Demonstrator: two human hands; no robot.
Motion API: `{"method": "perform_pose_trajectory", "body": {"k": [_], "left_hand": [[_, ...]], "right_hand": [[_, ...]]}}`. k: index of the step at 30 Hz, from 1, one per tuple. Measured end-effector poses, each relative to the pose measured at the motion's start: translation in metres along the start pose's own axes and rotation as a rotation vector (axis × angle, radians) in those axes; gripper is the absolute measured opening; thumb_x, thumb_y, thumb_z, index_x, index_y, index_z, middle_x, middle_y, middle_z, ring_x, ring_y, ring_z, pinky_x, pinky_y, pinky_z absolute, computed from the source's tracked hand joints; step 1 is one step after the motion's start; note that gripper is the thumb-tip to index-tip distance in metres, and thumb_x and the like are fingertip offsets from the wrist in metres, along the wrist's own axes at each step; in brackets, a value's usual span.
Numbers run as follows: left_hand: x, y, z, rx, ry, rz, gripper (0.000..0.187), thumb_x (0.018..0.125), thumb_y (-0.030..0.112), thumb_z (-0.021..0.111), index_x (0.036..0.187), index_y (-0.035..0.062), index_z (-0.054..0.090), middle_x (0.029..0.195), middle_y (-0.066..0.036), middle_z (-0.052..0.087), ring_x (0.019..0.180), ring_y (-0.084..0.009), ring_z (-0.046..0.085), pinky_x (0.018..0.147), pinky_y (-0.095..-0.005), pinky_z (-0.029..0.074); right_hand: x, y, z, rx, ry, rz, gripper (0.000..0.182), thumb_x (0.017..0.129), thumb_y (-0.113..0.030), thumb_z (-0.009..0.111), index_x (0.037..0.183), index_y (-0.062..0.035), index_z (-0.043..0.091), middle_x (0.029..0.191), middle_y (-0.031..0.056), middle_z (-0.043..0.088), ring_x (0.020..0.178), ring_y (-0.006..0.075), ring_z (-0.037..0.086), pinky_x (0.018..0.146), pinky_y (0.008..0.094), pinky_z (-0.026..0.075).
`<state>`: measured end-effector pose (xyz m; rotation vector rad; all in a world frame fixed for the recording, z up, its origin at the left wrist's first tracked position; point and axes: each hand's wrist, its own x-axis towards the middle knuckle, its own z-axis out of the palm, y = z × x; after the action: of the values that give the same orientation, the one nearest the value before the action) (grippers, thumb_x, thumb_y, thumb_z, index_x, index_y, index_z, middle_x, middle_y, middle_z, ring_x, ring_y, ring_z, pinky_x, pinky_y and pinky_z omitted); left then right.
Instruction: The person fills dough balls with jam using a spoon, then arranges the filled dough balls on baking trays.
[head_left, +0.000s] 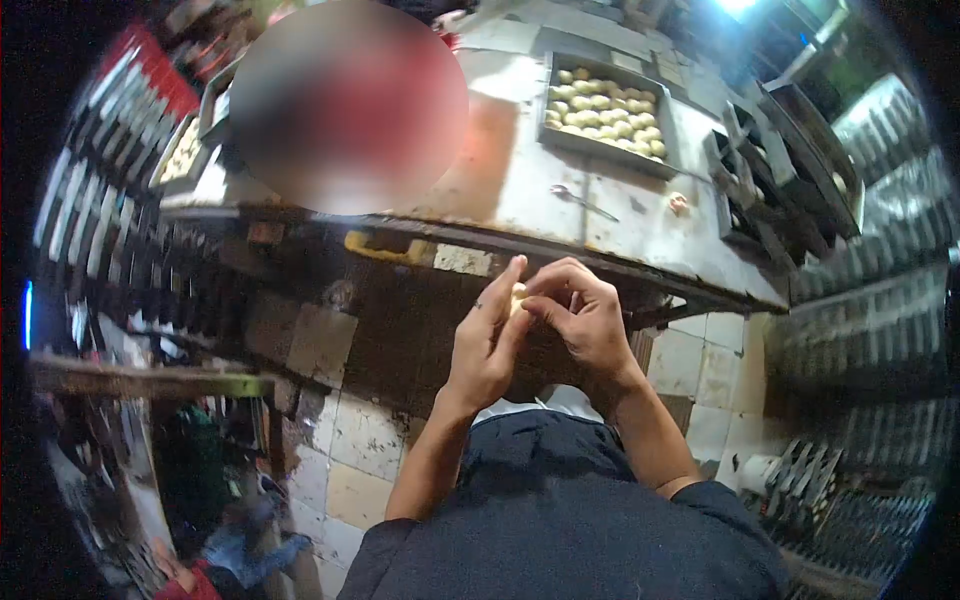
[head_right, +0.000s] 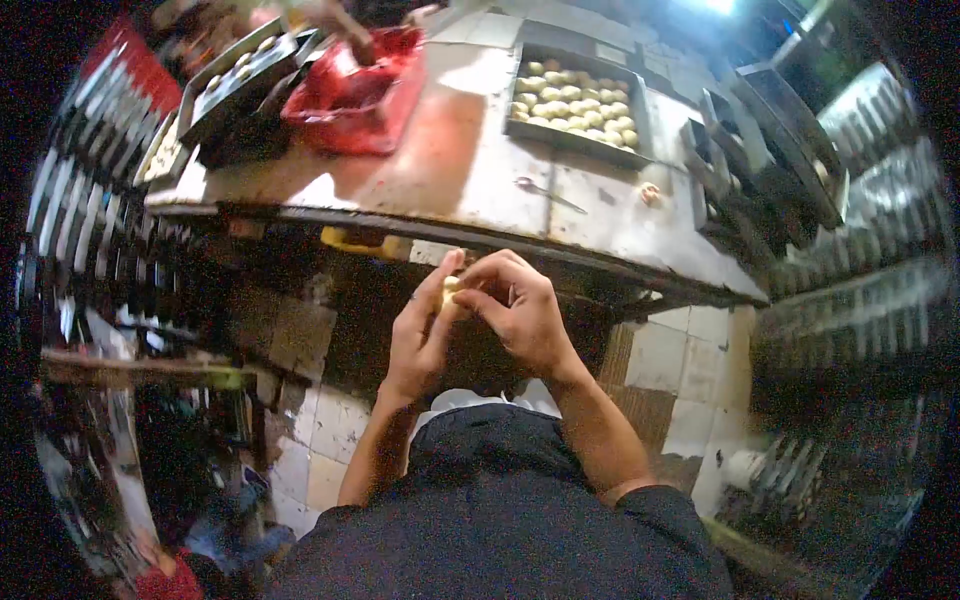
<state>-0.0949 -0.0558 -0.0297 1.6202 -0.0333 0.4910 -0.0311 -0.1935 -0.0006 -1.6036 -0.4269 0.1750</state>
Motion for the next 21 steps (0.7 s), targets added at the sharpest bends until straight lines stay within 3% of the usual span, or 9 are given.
{"method": "perform_pose_trajectory", "body": {"k": [4,5,8,10,11,16,18,20,21], "left_hand": [[-0.003,-0.02,0.1,-0.12,-0.136,-0.288,0.035,0.111,0.022,0.049,0.127,-0.0025,0.069,0.115,-0.016,0.075,0.107,-0.018,0.069,0.093,-0.031,0.054],[-0.003,-0.021,0.133,-0.098,-0.149,-0.301,0.037,0.112,0.025,0.049,0.115,-0.0029,0.072,0.092,-0.011,0.074,0.089,-0.0136,0.066,0.083,-0.0306,0.054],[-0.011,-0.018,0.219,0.054,-0.495,-0.333,0.039,0.112,0.027,0.046,0.106,-0.0038,0.07,0.083,-0.008,0.067,0.081,-0.0137,0.061,0.077,-0.031,0.052],[-0.012,-0.005,0.272,0.075,-0.687,-0.316,0.039,0.113,0.03,0.044,0.109,-0.0028,0.065,0.087,-0.008,0.063,0.084,-0.0138,0.058,0.077,-0.0308,0.05],[-0.012,0.002,0.297,0.058,-0.746,-0.336,0.039,0.113,0.031,0.044,0.111,-0.0025,0.064,0.089,-0.008,0.062,0.087,-0.0137,0.057,0.078,-0.0306,0.049],[-0.004,0.006,0.383,-0.152,-0.848,-0.607,0.04,0.112,0.035,0.045,0.115,-0.0019,0.06,0.096,-0.006,0.061,0.091,-0.0131,0.055,0.081,-0.0336,0.048],[0.002,0.02,0.407,0.105,-0.993,-0.421,0.034,0.112,0.03,0.045,0.114,-0.001,0.059,0.097,-0.014,0.061,0.091,-0.0246,0.059,0.083,-0.0383,0.048],[0.01,0.03,0.427,0.223,-1.095,-0.195,0.03,0.112,0.026,0.044,0.113,-0.0005,0.058,0.098,-0.019,0.061,0.093,-0.0335,0.06,0.084,-0.0411,0.048],[0.015,0.029,0.434,0.351,-1.061,0.014,0.021,0.107,0.017,0.048,0.113,-0.0002,0.058,0.101,-0.023,0.061,0.097,-0.043,0.058,0.088,-0.0474,0.046]], "right_hand": [[-0.045,0.011,-0.108,-0.15,0.071,-0.2,0.015,0.083,0.003,0.079,0.097,0.0013,0.076,0.102,0.0129,0.073,0.093,0.0196,0.071,0.082,0.0314,0.057],[-0.06,0.02,-0.138,-0.201,0.093,-0.201,0.013,0.084,0.003,0.078,0.097,0.0015,0.076,0.102,0.0129,0.073,0.095,0.0198,0.071,0.082,0.0316,0.057],[-0.099,0.046,-0.226,-0.118,0.234,-0.065,0.007,0.09,0.0,0.075,0.097,-0.0008,0.076,0.101,0.0092,0.072,0.095,0.0171,0.07,0.082,0.0319,0.057],[-0.12,0.062,-0.274,0.146,0.392,0.067,0.006,0.092,-0.001,0.075,0.097,-0.0025,0.077,0.098,0.0065,0.072,0.091,0.0154,0.069,0.08,0.0313,0.057],[-0.13,0.06,-0.301,0.088,0.408,0.133,0.01,0.09,-0.002,0.077,0.099,-0.0051,0.078,0.098,0.0033,0.068,0.093,0.0127,0.066,0.081,0.0279,0.054],[-0.166,0.086,-0.377,0.199,0.437,-0.011,0.017,0.09,-0.009,0.08,0.107,-0.0079,0.078,0.105,0.0008,0.06,0.102,0.0106,0.059,0.09,0.026,0.049],[-0.165,0.101,-0.393,0.289,0.466,-0.082,0.025,0.09,-0.01,0.081,0.115,-0.0073,0.075,0.106,0.0003,0.061,0.103,0.0114,0.059,0.093,0.028,0.049],[-0.158,0.091,-0.397,0.569,0.551,-0.008,0.034,0.093,-0.014,0.079,0.124,-0.007,0.069,0.11,0.0006,0.061,0.106,0.0119,0.059,0.094,0.0288,0.05],[-0.15,0.084,-0.399,0.701,0.588,0.024,0.039,0.094,-0.016,0.079,0.129,-0.0068,0.066,0.111,0.0008,0.062,0.108,0.0121,0.059,0.095,0.0292,0.05]]}}
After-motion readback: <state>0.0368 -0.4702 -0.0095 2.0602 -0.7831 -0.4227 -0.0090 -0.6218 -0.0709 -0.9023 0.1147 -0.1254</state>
